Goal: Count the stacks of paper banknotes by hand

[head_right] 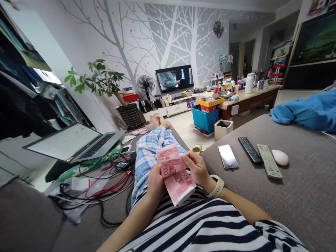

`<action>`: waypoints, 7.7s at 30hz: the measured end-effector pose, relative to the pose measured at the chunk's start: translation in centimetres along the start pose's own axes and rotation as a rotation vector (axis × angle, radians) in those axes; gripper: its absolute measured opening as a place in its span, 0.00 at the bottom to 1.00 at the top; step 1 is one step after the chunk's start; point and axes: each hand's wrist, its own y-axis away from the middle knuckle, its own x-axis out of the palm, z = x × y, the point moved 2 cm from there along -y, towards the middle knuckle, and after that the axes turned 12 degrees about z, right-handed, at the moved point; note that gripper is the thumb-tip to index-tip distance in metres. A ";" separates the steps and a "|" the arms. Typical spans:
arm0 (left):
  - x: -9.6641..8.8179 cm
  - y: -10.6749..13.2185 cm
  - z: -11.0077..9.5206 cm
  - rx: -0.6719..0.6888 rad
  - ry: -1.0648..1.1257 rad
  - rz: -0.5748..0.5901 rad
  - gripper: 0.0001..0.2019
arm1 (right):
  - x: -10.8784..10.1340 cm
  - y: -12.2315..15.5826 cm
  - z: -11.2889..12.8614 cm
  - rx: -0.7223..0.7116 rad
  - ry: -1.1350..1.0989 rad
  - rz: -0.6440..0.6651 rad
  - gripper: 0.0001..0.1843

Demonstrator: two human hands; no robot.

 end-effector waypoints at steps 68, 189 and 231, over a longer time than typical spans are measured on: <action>-0.1 -0.5 1.9 0.051 0.011 -0.156 0.08 | 0.2 -0.2 0.0 0.024 0.074 -0.036 0.14; 1.4 -1.0 1.1 -0.017 0.264 -0.016 0.12 | 0.0 -1.8 0.2 0.141 0.086 -0.078 0.20; 0.2 -0.3 -0.5 0.091 -0.241 -0.010 0.08 | 0.1 0.4 0.3 0.045 -0.007 -0.046 0.14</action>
